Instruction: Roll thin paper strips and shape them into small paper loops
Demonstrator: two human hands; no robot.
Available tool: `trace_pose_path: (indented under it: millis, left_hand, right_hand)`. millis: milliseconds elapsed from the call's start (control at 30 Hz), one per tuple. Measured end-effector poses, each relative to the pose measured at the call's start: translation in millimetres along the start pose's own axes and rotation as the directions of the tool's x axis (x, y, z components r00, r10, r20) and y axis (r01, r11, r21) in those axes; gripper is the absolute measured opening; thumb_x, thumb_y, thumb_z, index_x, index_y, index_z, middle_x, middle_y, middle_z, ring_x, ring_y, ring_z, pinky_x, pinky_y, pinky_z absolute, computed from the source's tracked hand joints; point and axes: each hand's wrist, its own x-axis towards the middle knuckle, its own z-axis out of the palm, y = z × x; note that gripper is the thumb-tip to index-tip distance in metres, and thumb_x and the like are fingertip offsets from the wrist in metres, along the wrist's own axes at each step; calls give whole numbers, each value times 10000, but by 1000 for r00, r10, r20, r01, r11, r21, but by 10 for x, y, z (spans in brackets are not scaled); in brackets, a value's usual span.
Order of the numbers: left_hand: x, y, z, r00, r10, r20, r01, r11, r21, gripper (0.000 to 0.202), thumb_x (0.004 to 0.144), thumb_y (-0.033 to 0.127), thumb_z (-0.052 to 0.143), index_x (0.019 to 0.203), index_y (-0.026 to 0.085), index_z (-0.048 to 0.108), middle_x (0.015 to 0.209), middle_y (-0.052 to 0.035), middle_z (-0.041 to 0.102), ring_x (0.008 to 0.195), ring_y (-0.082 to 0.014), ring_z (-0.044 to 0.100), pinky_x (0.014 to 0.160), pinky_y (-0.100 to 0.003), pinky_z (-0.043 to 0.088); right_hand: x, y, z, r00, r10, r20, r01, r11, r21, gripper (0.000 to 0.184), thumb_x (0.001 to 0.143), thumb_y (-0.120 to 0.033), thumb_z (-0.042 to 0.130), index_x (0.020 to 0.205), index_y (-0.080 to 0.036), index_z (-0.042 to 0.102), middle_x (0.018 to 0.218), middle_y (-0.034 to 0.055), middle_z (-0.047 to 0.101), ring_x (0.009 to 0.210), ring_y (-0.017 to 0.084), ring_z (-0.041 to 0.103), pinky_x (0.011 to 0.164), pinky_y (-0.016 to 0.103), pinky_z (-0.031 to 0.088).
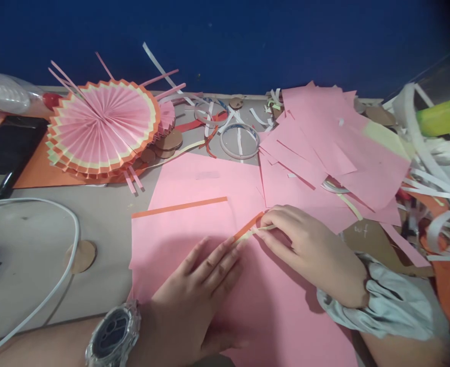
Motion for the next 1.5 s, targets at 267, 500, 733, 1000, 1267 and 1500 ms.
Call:
trace_pose_path:
  millis: [267,500,733,1000,1267,1500]
  left_hand:
    - [-2,6,26,1000,-7,-12,8,1000,16,718,863,601,291,1389,113,266,1474,-105,182,1365,-235,42,1079,-410,-16]
    - [8,44,44,998,-52,-25,52,999,3,684,863,598,295,1370,140,318,1474,-82,193,1368,-220,25,1084,-422,0]
    - [-1,15,41,999,-12,-36,12,1000,10,685,869,576,316,1378,118,300,1464,-103,221,1365,-235,52,1084,-418,-25]
    - [6,3,173,989,11,-150,5,995,104,651,866,589,304,1319,132,406,1425,-114,322,1349,-249,125,1087,-444,-6]
    - [22,-80,251,974,94,-204,-50,977,208,432,883,309,416,1278,140,457,1374,-95,413,1344,-256,139,1089,-461,-14]
    - [-7,-63,238,983,80,-167,-44,977,210,533,874,473,409,1300,153,436,1391,-85,391,1350,-260,105,1095,-442,-16]
  right_hand:
    - [51,-40,58,999,34,-32,-36,996,-80,70,860,-208,451,789,-201,453,796,5,496,770,159,469,717,314,379]
    - [49,-64,88,995,69,-66,-76,992,-96,80,835,-207,481,763,-201,447,787,4,493,762,159,464,705,312,379]
    - [44,-51,82,998,52,-35,-56,991,-125,94,868,-208,432,777,-198,450,792,11,494,759,163,462,714,324,382]
    - [32,-68,114,998,-18,-60,0,955,-296,89,865,-221,431,850,-193,513,867,44,509,843,205,473,776,377,386]
    - [30,-2,80,992,7,-127,-39,968,-249,64,850,-250,471,839,-188,483,835,44,528,809,206,486,734,376,391]
    - [0,59,-17,990,115,-78,-119,992,-45,80,892,-220,412,822,-208,449,831,15,535,784,164,488,719,329,391]
